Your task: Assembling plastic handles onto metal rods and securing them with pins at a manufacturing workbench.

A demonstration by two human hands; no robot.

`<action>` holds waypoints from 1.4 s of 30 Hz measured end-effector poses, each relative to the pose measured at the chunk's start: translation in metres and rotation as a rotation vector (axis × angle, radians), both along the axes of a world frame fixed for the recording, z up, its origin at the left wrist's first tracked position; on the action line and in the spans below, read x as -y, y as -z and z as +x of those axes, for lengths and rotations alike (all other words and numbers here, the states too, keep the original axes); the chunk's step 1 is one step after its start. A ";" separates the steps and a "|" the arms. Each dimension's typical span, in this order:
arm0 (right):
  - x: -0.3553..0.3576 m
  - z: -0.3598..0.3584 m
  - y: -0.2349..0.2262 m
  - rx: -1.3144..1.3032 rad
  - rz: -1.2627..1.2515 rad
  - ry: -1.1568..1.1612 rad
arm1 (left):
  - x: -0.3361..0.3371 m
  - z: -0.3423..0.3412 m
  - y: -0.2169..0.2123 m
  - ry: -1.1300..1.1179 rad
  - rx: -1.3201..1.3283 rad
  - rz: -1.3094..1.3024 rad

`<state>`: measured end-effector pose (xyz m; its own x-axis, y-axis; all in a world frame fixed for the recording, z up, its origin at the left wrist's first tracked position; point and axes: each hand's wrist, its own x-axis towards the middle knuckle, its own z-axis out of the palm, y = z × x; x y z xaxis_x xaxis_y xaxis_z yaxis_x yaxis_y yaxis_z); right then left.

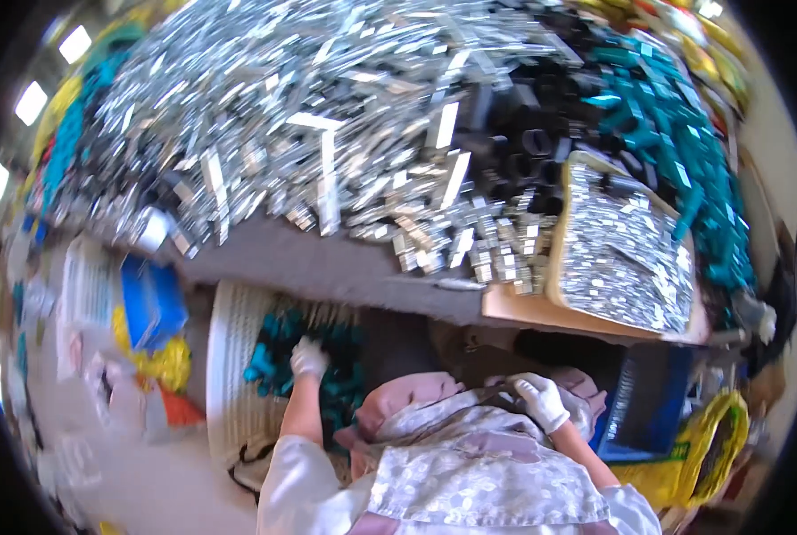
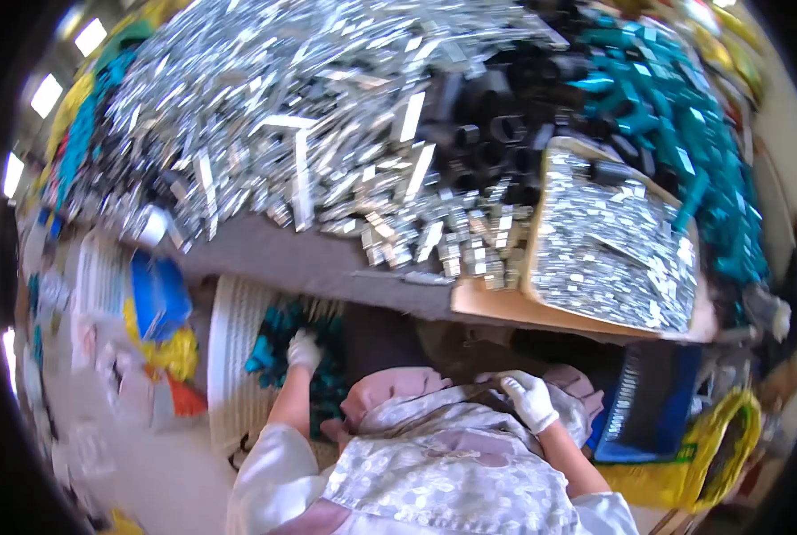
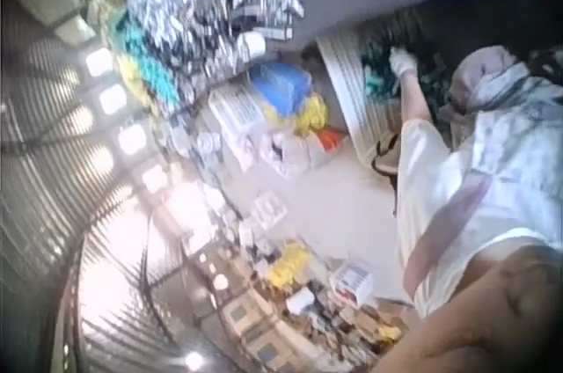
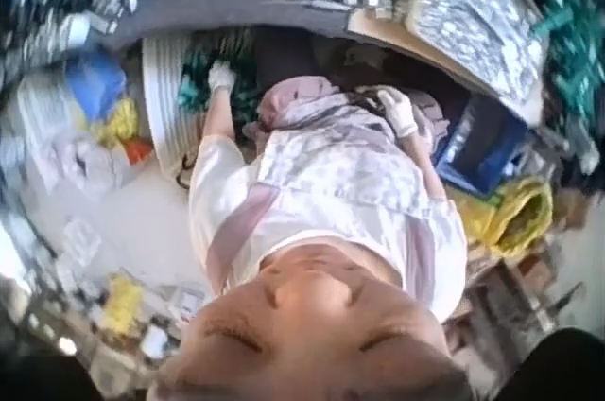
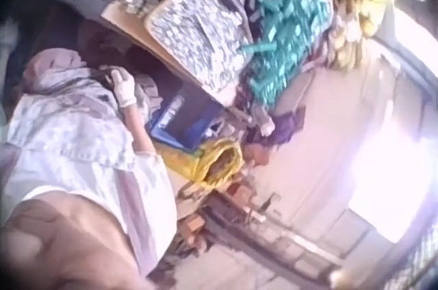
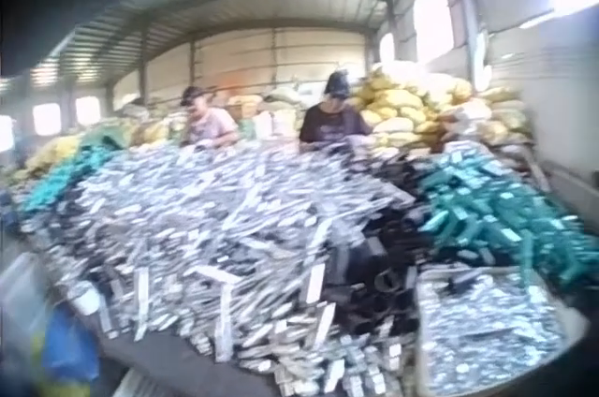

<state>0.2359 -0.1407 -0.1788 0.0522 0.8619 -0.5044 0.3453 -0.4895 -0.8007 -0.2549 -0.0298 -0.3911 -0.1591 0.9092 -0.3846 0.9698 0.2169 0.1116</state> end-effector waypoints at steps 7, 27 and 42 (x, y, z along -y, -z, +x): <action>-0.013 0.012 -0.035 0.007 0.142 -0.309 | 0.015 -0.106 0.010 0.099 -0.341 -0.213; -0.226 0.251 -0.248 1.325 0.822 0.221 | -0.090 0.190 -0.516 1.281 0.459 0.158; -0.229 0.228 -0.246 1.256 0.270 0.237 | -0.271 0.332 -0.549 1.288 0.492 0.549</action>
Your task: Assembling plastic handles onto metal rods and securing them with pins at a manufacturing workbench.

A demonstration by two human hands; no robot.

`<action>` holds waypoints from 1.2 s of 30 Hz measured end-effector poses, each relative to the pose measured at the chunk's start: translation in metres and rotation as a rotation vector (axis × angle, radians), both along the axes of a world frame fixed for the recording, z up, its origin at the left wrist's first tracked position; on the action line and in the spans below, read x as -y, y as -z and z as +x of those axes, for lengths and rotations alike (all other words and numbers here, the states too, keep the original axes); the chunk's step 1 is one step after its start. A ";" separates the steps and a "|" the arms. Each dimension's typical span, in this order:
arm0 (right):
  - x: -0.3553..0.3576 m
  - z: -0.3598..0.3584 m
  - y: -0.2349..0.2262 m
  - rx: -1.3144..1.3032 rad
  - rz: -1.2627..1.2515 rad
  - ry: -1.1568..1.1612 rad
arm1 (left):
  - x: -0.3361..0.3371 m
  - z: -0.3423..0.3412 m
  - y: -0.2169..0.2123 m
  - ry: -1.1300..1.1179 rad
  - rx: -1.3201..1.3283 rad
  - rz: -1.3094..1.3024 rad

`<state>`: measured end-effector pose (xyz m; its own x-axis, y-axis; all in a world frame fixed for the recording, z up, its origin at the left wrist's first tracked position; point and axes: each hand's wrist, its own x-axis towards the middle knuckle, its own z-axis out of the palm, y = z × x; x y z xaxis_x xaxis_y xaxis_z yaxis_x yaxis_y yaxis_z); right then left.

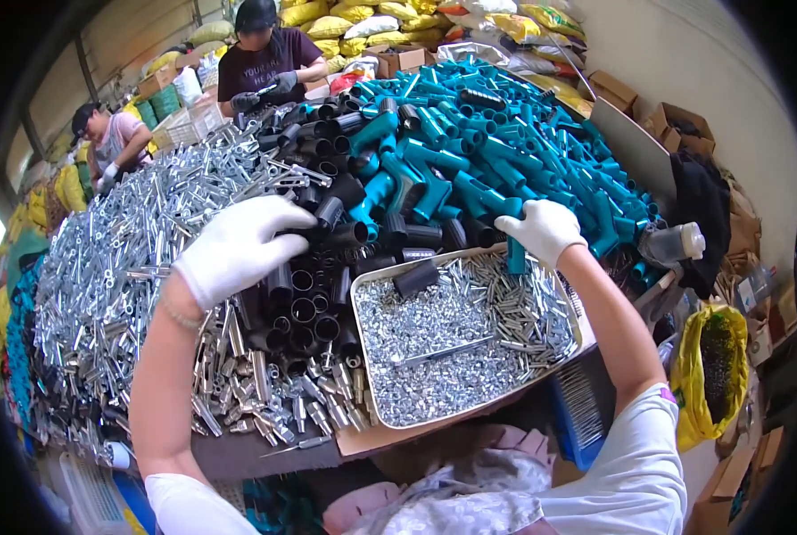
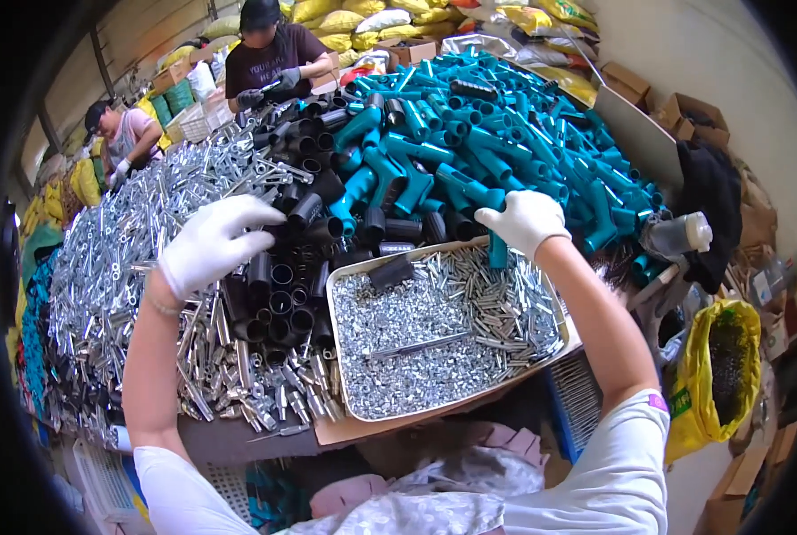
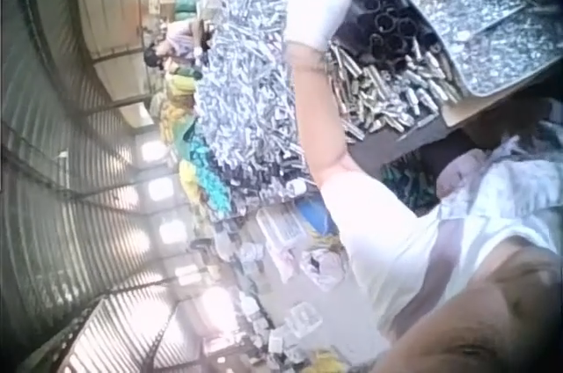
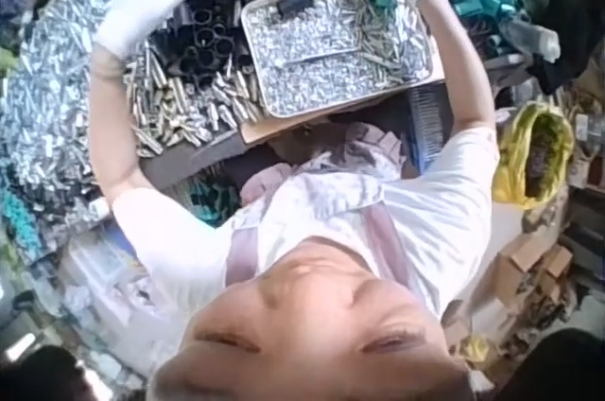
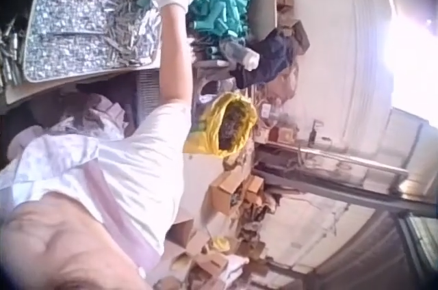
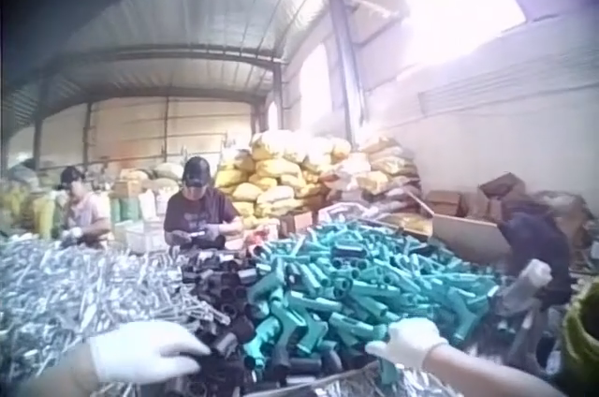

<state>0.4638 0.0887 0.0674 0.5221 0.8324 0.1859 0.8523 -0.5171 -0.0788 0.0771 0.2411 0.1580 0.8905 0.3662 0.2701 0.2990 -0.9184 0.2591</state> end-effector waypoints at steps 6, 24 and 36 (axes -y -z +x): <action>0.003 0.017 0.015 -0.263 0.110 -0.066 | 0.059 -0.073 0.025 -0.301 0.033 -0.325; 0.105 -0.118 -0.001 -1.405 0.626 -0.565 | 0.144 -0.160 0.074 -0.478 0.002 -0.069; 0.075 -0.112 0.009 0.053 0.387 -0.676 | 0.063 -0.130 0.099 -0.720 -0.195 0.209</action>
<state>0.3519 0.0141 0.0581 -0.0930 0.8377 0.5381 0.9803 0.1716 -0.0978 -0.0524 0.1783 0.0585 0.4912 0.8314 0.2599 0.8631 -0.5047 -0.0167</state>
